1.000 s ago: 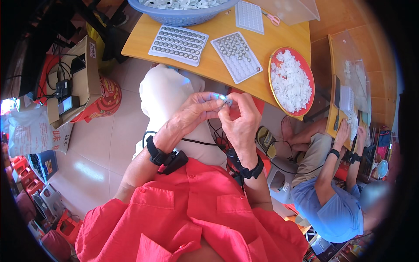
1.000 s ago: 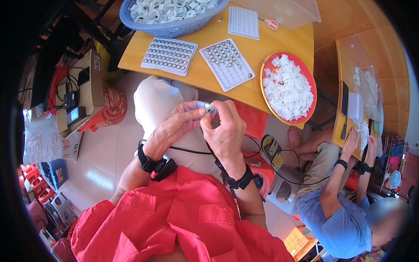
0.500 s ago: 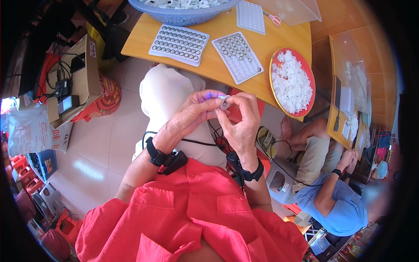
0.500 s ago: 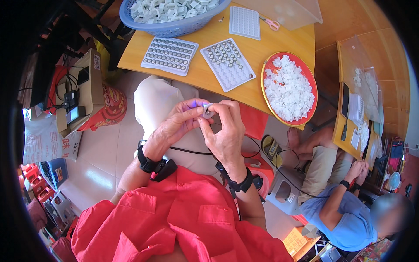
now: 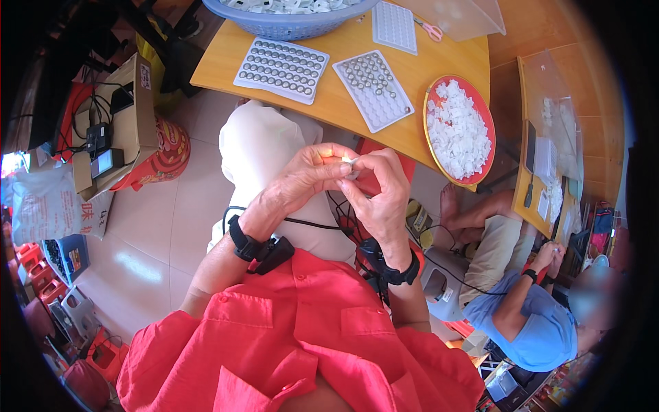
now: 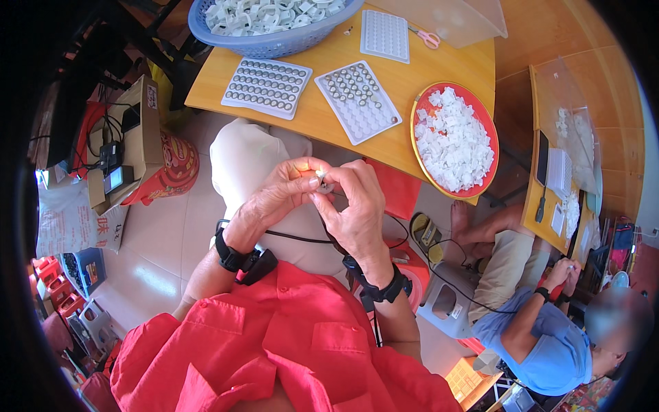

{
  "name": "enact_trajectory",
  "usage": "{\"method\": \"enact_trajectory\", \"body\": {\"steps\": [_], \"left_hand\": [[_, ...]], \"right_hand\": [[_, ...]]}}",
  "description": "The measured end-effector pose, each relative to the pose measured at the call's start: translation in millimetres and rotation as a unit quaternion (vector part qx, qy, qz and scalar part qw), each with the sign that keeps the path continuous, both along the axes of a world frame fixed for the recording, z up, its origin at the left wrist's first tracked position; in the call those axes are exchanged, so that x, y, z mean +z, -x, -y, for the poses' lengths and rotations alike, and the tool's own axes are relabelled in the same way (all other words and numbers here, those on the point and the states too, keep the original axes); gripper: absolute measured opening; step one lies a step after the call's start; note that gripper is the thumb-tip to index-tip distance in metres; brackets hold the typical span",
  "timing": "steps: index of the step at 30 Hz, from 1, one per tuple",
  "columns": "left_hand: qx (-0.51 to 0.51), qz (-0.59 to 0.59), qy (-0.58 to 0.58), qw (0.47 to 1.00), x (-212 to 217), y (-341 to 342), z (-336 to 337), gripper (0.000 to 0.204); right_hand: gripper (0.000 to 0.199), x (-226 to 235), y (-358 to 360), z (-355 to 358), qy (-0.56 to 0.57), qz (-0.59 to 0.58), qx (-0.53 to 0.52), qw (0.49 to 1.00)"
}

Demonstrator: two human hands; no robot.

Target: Manually assemble small electronic or mechanical components into white plastic housings.

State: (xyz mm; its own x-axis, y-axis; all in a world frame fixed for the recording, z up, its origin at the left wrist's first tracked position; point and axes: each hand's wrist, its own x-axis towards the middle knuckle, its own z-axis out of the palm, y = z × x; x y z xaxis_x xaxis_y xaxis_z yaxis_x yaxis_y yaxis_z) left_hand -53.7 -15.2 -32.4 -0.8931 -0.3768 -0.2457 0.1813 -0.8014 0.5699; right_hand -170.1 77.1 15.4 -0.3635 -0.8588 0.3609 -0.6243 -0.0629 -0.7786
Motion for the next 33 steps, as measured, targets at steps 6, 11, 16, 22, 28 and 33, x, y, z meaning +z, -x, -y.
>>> {"method": "enact_trajectory", "body": {"steps": [6, 11, 16, 22, 28, 33], "left_hand": [[-0.010, 0.023, -0.012, 1.000, -3, -2, 1, 0.025], [-0.025, 0.005, -0.015, 1.000, 0, 0, 3, 0.024], [-0.012, 0.022, -0.014, 1.000, -5, -1, 2, 0.032], [-0.022, -0.030, -0.022, 0.999, 4, -3, 3, 0.031], [-0.017, -0.019, -0.020, 0.999, 2, -2, 3, 0.044], [-0.020, -0.030, -0.017, 0.999, 1, -4, 3, 0.045]], "right_hand": [[0.027, 4, 4, 3, 0.005, -0.056, 0.020, 0.998], [0.025, 2, 10, 4, 0.014, -0.063, 0.048, 0.997], [0.025, -1, 11, 4, 0.011, -0.053, 0.053, 0.997], [0.023, 22, 20, -5, 0.006, -0.032, 0.016, 0.999], [0.019, 17, 104, -29, -0.025, -0.084, -0.270, 0.959], [0.023, 6, 133, -26, -0.118, -0.153, -0.296, 0.936]]}}
